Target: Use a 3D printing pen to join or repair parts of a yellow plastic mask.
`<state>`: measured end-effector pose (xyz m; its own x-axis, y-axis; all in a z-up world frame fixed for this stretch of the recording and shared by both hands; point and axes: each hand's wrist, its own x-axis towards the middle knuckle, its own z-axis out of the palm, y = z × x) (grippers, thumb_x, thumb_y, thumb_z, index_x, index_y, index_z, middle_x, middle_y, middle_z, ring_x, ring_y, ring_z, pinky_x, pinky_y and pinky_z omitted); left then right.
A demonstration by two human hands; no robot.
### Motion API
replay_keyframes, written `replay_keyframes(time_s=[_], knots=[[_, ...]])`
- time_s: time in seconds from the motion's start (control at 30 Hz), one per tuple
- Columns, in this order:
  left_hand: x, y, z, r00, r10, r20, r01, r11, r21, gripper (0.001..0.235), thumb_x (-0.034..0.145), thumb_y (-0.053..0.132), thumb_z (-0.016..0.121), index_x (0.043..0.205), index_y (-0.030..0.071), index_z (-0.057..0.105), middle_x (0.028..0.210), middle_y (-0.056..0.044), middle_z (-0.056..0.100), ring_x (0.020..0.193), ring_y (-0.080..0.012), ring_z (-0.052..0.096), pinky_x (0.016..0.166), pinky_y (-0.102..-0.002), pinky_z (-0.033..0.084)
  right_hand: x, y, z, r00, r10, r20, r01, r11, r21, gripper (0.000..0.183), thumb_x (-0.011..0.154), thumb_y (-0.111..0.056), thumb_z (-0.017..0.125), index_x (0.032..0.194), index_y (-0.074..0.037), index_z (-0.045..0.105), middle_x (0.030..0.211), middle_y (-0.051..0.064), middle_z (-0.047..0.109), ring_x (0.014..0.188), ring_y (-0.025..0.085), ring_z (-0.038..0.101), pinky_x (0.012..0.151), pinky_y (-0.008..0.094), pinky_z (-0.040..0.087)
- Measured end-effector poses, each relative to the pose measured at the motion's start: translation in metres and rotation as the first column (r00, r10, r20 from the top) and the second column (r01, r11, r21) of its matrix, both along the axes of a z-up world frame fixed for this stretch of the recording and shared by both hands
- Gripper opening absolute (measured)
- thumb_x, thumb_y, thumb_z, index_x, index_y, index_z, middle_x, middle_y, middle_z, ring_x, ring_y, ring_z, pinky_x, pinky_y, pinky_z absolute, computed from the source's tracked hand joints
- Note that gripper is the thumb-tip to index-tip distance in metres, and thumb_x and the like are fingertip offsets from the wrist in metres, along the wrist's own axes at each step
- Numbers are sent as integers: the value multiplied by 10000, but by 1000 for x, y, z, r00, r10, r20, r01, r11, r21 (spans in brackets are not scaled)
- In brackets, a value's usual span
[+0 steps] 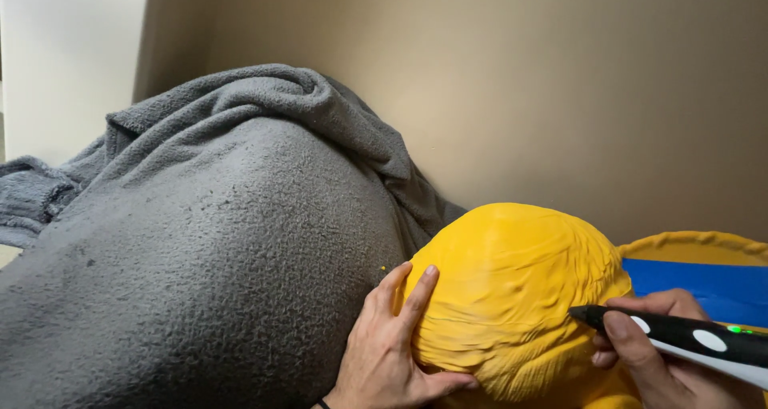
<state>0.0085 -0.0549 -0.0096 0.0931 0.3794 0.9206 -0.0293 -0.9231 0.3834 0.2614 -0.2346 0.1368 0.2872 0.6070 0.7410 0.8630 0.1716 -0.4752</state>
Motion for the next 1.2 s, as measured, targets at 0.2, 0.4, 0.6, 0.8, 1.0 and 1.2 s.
replay_keyframes(time_s=[0.2,0.4,0.6,0.8,1.0,1.2], knots=[[-2,0,1,1000,-8,-14,8,1000,-4,1257,661,689,888,1621,107,322,1522,-321,401,1378,-492,458,1105,-562,418,17,0,-3,1000,-14,2,14,999,-35,311,996,-183,687,1135,56,543,893,215,704,686,231,761,650,375,641],[-1,-1,1,1000,-9,-24,8,1000,-14,1245,665,687,884,1615,101,332,1525,-314,403,1384,-491,459,1104,-563,421,-1,0,-8,999,10,44,-11,1000,23,277,996,-163,684,1117,50,555,900,211,702,718,204,738,692,352,619],[-1,-1,0,1000,8,-12,-8,1000,-13,1234,668,701,874,1608,92,356,1528,-316,409,1387,-489,460,1113,-557,422,-6,2,-12,998,-22,56,20,999,37,266,982,-146,698,1116,45,570,900,197,709,716,198,745,692,345,621],[-1,-2,0,1000,20,-19,-21,1000,-12,1241,665,712,870,1606,86,357,1522,-319,409,1387,-492,457,1116,-557,416,-10,5,-17,995,-16,101,10,998,55,270,968,-160,717,1090,36,578,887,184,700,687,191,750,661,320,631],[-1,-1,0,1000,21,-5,-21,1000,-7,1235,666,707,872,1608,90,366,1525,-319,417,1391,-481,463,1122,-545,422,-5,7,-18,982,9,187,-18,999,45,289,964,-187,721,1087,30,576,894,167,689,681,176,763,667,307,638],[-1,0,-1,1000,29,6,-29,1000,9,1236,668,705,873,1609,81,371,1530,-323,419,1397,-478,466,1130,-542,420,-5,8,-21,984,18,180,-25,999,37,287,970,-181,715,1095,38,578,896,173,682,674,174,752,667,312,631]])
